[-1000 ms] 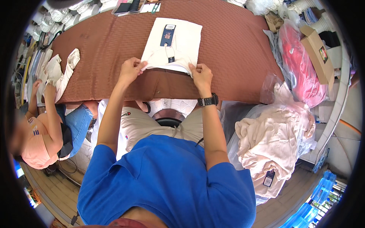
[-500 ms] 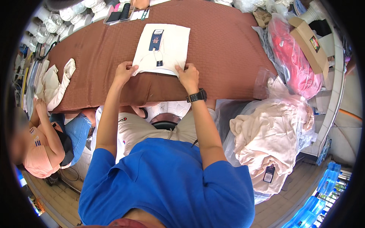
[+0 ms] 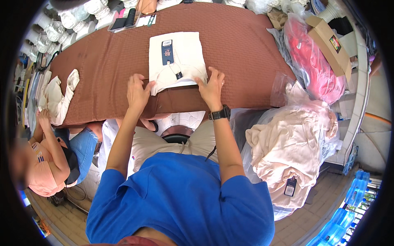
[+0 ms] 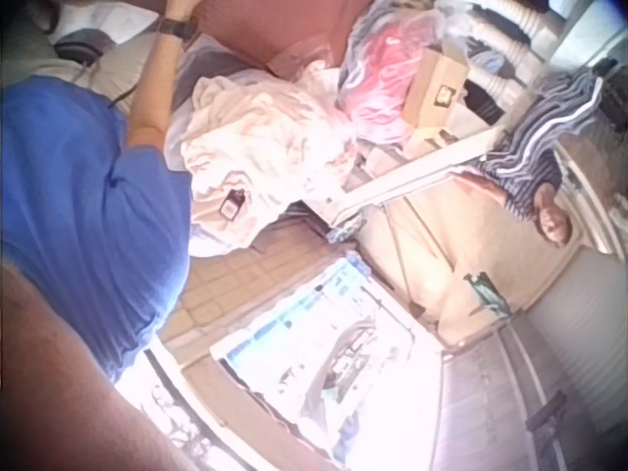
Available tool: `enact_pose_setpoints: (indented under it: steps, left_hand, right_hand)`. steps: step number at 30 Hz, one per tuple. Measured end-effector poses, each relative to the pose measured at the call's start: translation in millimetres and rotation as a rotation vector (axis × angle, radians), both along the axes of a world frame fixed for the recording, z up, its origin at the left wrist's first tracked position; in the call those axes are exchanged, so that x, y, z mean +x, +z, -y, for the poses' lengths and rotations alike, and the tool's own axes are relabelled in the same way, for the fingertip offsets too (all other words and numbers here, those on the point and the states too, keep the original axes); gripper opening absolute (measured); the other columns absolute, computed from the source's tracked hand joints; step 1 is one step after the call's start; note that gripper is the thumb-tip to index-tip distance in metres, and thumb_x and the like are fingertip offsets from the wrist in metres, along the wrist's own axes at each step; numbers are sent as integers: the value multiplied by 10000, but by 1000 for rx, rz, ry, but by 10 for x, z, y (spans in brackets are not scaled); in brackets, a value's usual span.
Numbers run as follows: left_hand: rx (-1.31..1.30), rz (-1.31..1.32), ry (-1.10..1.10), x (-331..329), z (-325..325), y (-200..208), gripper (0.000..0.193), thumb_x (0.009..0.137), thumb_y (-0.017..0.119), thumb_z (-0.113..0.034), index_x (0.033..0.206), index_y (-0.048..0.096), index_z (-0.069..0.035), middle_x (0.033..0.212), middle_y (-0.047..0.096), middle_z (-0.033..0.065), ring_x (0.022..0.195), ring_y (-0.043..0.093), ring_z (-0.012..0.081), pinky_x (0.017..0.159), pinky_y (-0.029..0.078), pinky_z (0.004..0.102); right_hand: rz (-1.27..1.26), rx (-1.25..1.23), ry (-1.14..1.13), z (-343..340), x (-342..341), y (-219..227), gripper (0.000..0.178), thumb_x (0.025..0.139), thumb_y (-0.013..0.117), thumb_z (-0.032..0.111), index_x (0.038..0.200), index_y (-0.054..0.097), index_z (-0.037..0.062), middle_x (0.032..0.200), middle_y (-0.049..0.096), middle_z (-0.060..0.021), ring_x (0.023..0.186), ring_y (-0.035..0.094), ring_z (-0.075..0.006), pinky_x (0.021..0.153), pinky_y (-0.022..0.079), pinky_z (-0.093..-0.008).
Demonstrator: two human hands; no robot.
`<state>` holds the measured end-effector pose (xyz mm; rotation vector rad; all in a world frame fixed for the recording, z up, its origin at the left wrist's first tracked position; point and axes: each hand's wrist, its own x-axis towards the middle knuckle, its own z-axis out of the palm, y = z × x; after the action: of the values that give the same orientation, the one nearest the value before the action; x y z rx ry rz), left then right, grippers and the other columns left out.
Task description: The person picks up a shirt, spreads it flat on a table, and folds the sleeves and sides inward. The person then places a board on the garment, continues folding it around the board, and finally slides the folded shirt into a plastic bag.
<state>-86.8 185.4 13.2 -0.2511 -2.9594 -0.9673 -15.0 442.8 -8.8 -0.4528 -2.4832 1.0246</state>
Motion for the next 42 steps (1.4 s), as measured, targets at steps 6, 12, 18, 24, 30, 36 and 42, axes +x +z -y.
enact_pose_setpoints:
  steps: [6, 12, 18, 24, 30, 36, 42]
  left_hand:
    - [-136, -597, -481, -261, -548, -55, 547, 958, 548, -439, 1451, 457, -219, 1585, 305, 57, 1468, 198, 404, 1161, 183, 623]
    - [-294, -566, -654, -367, -691, -389, 565, 969, 468, -533, 1501, 404, -353, 1618, 265, -1, 1475, 149, 451, 1137, 141, 692]
    - [-323, -531, -681, -347, -747, -349, 558, 976, 477, -494, 1507, 403, -339, 1632, 233, -4, 1479, 137, 452, 1151, 117, 675]
    - [-256, -573, -663, -342, -775, -333, 567, 970, 492, -512, 1500, 415, -327, 1632, 232, 9, 1481, 129, 448, 1149, 105, 681]
    - [29, -667, -602, -126, -687, 45, 541, 962, 567, -406, 1451, 479, -190, 1576, 322, 48, 1436, 253, 364, 1156, 165, 627]
    - [174, -617, -610, -25, -518, 173, 377, 950, 625, -277, 1285, 592, -109, 1427, 440, 118, 1323, 391, 347, 1109, 292, 535]
    - [460, -361, -537, -164, -611, 336, 390, 929, 652, -195, 1292, 567, -79, 1357, 479, 164, 1197, 495, 338, 979, 438, 420]
  right_hand:
    - [-109, 587, 96, 335, -260, 30, 536, 946, 568, 241, 1433, 457, 45, 1546, 344, -188, 1406, 312, -426, 1143, 262, -569]
    - [-74, 492, 73, 445, -183, -373, 538, 940, 539, 233, 1438, 462, 43, 1573, 319, -157, 1435, 277, -424, 1150, 257, -576]
    - [-60, 277, 175, -112, -347, -310, 501, 877, 569, 211, 1348, 519, 50, 1448, 448, -157, 1306, 409, -430, 1110, 287, -576]
    - [542, 908, -766, -1644, 94, 121, 412, 905, 528, 273, 1220, 561, 10, 1307, 535, -252, 1255, 450, -458, 993, 363, -646]
    - [1059, 882, -831, -2099, 504, -222, 511, 966, 515, 331, 1428, 371, 168, 1398, 409, -339, 1216, 435, -557, 895, 353, -760]
    - [1011, 825, -761, -2668, 527, -324, 363, 946, 547, 307, 1279, 535, 162, 1192, 614, -210, 1112, 598, -386, 764, 510, -564]
    - [247, 473, -454, -2668, -688, 915, 294, 924, 551, 259, 1037, 680, 20, 995, 686, -243, 932, 681, -399, 839, 554, -478]
